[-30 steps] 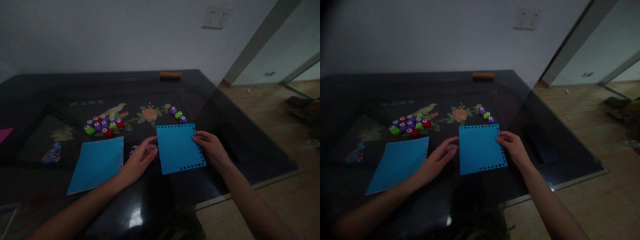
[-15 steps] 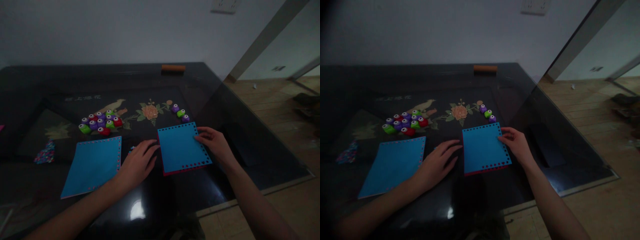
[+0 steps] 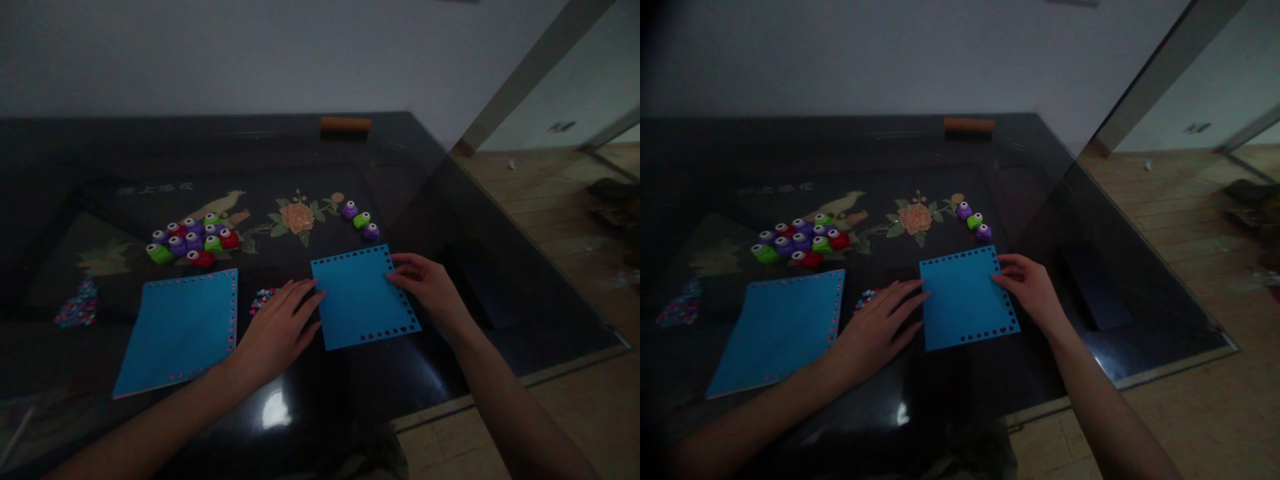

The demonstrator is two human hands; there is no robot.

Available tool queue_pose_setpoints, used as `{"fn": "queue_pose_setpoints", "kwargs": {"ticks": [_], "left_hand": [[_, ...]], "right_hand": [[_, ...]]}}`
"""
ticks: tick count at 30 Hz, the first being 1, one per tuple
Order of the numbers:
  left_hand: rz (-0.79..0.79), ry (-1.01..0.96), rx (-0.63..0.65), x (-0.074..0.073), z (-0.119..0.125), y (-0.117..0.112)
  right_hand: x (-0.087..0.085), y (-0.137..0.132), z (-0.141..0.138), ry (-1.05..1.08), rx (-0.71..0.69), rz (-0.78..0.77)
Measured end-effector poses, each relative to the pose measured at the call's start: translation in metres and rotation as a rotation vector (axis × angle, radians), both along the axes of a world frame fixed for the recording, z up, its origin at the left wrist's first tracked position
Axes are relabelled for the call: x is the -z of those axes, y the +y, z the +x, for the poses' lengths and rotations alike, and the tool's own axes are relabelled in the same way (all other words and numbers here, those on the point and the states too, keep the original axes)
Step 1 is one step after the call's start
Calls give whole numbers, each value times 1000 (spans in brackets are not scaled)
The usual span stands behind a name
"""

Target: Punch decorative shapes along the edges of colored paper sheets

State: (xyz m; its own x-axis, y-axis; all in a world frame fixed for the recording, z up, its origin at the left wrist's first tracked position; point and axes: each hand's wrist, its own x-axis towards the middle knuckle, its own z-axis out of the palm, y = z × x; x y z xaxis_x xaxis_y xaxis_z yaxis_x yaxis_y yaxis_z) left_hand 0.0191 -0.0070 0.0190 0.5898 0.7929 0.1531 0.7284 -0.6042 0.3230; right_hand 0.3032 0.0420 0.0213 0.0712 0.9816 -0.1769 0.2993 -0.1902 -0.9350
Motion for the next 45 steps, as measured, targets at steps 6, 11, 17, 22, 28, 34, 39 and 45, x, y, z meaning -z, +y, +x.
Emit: {"fn": "queue_pose_setpoints", "kwargs": {"ticks": [6, 11, 17, 22, 28, 34, 39, 45], "left_hand": [[5, -19, 19, 3, 1, 0], [10, 9, 26, 5, 2, 1], [11, 14, 33, 7, 3, 1], [22, 17, 33, 6, 3, 0], [22, 42, 35, 6, 4, 0], [29, 47, 31, 6, 4, 0], [28, 39, 29, 6, 4, 0], [33, 25, 39, 8, 3, 0]], "right_hand": [[3, 0, 1, -8, -13, 20], [1, 0, 1, -6, -7, 33], [2, 0, 0, -6, -9, 32], [3, 0, 0, -5, -15, 36], [3, 0, -1, 9, -15, 35], [1, -1, 1, -134, -24, 92], [3, 0, 2, -353, -80, 228], [8, 2, 2, -492, -127, 247]]}}
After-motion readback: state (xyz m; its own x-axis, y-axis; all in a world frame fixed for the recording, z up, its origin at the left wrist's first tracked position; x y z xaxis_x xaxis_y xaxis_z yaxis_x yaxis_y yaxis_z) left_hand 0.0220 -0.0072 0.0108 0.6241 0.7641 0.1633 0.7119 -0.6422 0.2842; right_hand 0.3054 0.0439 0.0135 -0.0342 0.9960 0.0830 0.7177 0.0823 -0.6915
